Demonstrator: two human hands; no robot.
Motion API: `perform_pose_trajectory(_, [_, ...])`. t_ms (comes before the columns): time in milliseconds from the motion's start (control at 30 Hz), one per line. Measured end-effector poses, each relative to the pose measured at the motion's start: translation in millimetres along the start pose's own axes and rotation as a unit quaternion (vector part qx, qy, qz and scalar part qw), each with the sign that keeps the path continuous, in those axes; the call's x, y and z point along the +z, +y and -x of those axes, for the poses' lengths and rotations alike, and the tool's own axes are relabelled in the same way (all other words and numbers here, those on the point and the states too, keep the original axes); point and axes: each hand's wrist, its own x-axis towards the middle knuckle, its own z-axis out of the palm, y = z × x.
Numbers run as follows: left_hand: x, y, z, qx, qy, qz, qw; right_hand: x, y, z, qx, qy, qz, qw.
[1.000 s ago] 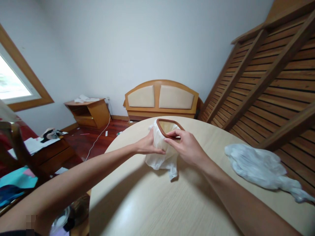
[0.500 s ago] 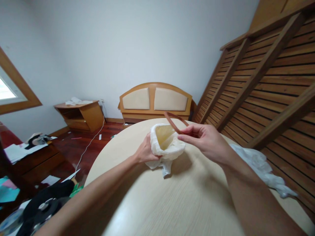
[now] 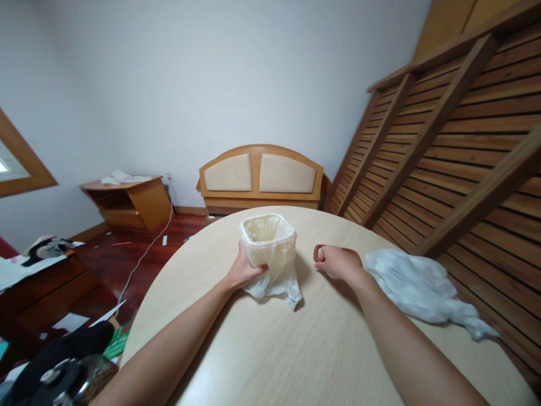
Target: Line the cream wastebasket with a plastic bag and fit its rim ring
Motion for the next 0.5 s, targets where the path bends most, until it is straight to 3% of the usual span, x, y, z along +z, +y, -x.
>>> perform_pose_trajectory(200, [-8,6,2,-0.037,-0.054,0.024,0.998,5,-7,1,-0.008,-0.042,-0.013,0.999])
perform_pose_trajectory(333, [-30,6,1,-0.063,-0.098,0.131,0.984,5,-22,7,-0.083,-0.137,-0.089,0.983])
perform_pose_trajectory(433, [-43,2,-1,-0.093,-0.048,0.124,0.987,15,-28,8,-0.136,-0.223,-0.168,0.951])
perform_pose_trajectory(500, [-46,-2,-3,-0.124,-0.007,0.075,0.989,25,-28,6,-0.143,-0.24,-0.254,0.926])
